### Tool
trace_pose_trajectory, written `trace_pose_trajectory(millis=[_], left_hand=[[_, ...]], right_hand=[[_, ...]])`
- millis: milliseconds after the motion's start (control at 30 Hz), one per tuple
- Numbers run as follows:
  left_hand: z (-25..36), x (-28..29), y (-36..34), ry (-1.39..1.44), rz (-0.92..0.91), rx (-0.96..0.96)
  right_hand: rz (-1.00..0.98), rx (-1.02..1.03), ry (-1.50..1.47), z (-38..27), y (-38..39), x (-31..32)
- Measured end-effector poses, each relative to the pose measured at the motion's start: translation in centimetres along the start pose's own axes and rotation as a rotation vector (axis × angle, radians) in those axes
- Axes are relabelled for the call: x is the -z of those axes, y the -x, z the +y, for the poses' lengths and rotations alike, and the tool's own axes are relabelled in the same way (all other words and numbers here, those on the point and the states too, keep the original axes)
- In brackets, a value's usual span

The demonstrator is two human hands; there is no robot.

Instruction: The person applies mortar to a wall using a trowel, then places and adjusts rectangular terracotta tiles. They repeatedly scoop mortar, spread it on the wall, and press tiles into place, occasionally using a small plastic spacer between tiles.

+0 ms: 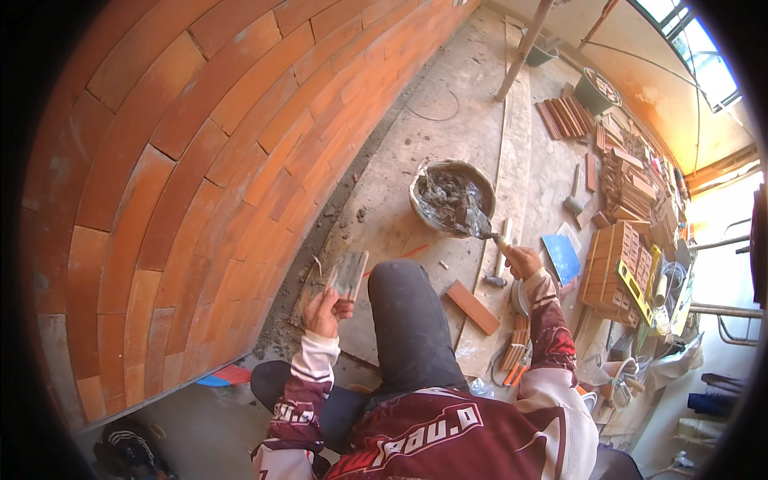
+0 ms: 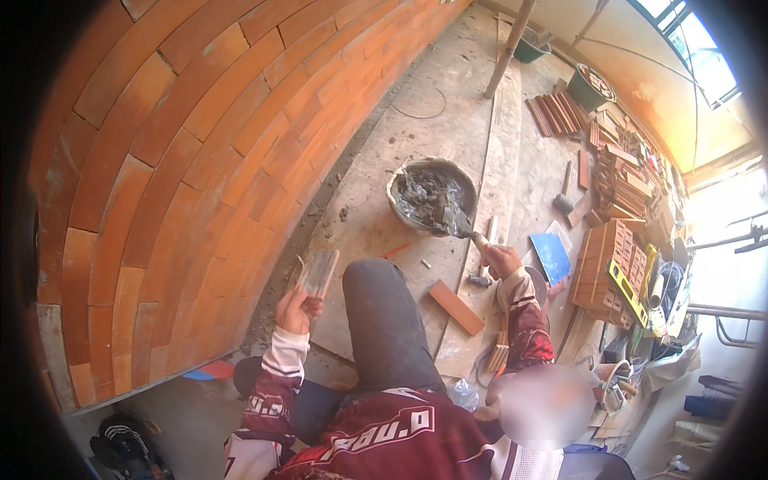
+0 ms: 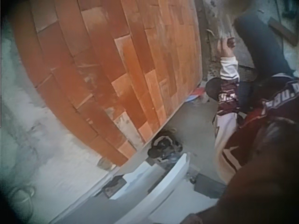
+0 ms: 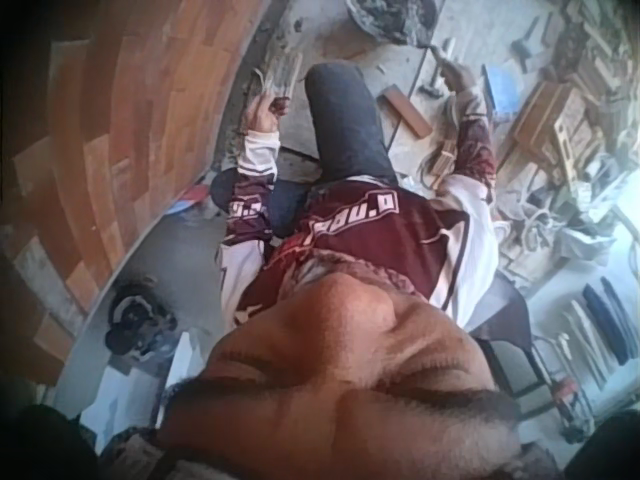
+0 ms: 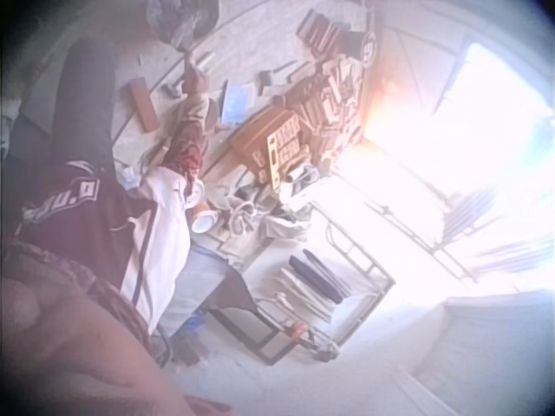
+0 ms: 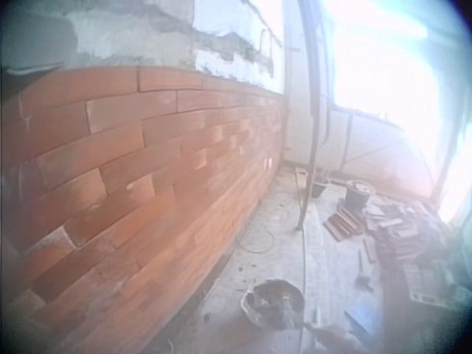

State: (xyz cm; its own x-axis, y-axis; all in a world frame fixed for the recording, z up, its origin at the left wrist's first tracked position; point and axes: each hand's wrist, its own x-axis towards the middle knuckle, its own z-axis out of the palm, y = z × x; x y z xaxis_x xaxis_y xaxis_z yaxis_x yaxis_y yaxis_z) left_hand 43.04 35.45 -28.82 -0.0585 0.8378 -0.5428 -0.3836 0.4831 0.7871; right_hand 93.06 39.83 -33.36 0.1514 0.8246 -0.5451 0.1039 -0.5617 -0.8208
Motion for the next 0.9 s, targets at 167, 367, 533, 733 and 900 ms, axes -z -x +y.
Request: trace_pose_trajectory(millis=[167,367,533,733,900], left_hand=[[2.3,-5.0,-1.4,-0.073,-0.092,-0.005],[1.7,-4.7,-0.3,-0.083,-0.121,-0.015],[0.9,-0.4,1.5,-0.087,-0.024,0.014],[-1.5,6.0,3.9,-0.045,0.114,0.014],[-3.7,7.9,6.3,0.089,0.194,-0.016]], right_hand=[[0.1,0.068,0.302,-0.6,-0.4,-0.5],[0.323,0.305,1.294,-5.7,-0.5,-4.3],[0.275,0.219,1.461,-8.6,-1.5,-4.6],[0.273,0.021,1.428,-16.2,0.3,-5.7],[0.235,0.008,1.454,-17.7,-1.4,-6.0]])
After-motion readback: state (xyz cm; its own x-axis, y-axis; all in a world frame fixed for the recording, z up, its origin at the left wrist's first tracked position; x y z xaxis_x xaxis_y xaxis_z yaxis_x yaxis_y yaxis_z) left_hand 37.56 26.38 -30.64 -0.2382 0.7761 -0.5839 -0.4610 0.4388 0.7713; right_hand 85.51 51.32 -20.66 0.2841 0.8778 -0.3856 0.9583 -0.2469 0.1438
